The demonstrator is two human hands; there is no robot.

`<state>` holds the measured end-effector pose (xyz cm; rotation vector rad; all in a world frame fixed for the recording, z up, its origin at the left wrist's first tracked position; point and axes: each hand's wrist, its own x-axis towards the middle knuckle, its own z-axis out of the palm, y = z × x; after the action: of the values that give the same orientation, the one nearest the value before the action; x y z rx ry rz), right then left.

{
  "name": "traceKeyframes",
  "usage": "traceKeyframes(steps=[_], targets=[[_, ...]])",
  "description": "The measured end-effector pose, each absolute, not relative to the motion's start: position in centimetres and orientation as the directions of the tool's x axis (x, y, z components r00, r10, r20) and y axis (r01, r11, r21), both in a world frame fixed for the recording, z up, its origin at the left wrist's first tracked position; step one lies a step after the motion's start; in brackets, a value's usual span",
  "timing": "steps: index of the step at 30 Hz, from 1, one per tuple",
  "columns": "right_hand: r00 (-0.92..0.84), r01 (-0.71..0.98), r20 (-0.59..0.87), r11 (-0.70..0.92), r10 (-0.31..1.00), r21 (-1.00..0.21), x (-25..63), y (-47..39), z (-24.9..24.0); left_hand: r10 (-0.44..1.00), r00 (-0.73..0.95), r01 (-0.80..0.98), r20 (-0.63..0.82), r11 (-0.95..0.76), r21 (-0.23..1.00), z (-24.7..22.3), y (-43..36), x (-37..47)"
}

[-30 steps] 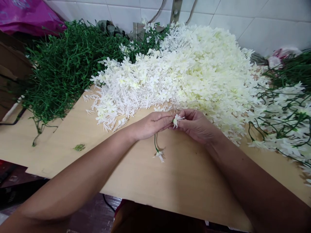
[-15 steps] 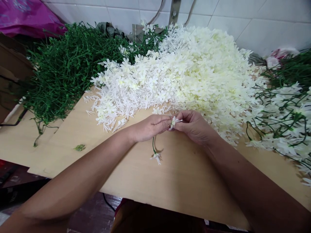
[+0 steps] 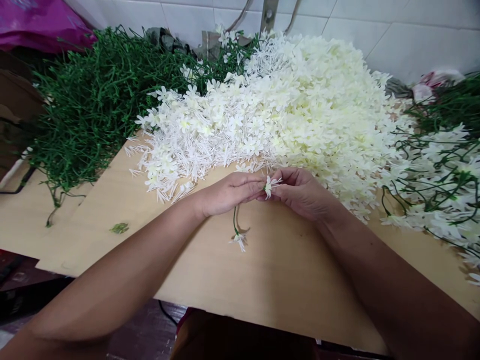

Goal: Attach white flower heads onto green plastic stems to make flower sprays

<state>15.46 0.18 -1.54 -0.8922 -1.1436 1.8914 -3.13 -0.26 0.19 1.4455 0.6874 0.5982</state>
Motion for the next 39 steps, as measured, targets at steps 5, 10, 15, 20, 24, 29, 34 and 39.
traceKeyframes(steps=[5,10,15,20,24,29,34,39], targets=[[-0.450,-0.214,-0.216,-0.339,0.867,-0.916,15.1,0.1,-1.2,0.745,0.667,0.054,-0.034,-0.003,0.999,0.1,-0.5,-3.0],[-0.408,-0.199,-0.253,-0.355,0.877,-0.913,15.1,-0.1,-1.1,0.725,0.689,0.134,-0.016,-0.106,0.985,0.1,-0.5,-3.1],[-0.410,-0.168,-0.235,-0.326,0.881,-0.930,14.9,-0.2,-1.1,0.726,0.687,0.181,-0.012,-0.156,0.971,-0.1,-0.6,-3.1],[-0.470,-0.275,-0.212,-0.371,0.857,-0.887,15.1,-0.1,-1.1,0.761,0.649,0.029,0.018,-0.049,0.998,0.0,-0.6,-2.5],[-0.513,-0.344,-0.185,-0.398,0.838,-0.851,15.4,0.1,-1.2,0.768,0.641,-0.029,0.015,0.004,1.000,0.1,-0.4,-2.4],[-0.457,-0.322,-0.173,-0.343,0.873,-0.882,15.3,0.1,-1.1,0.794,0.607,-0.010,0.044,-0.048,0.999,-0.4,-0.1,-2.7],[-0.412,-0.289,-0.176,-0.311,0.894,-0.905,14.9,0.0,-1.2,0.807,0.588,0.129,0.057,-0.162,0.978,-0.6,0.2,-3.2],[-0.376,-0.289,-0.193,-0.313,0.906,-0.905,14.7,-0.1,-1.2,0.792,0.599,0.164,0.119,-0.267,0.950,-0.6,0.4,-3.4]])
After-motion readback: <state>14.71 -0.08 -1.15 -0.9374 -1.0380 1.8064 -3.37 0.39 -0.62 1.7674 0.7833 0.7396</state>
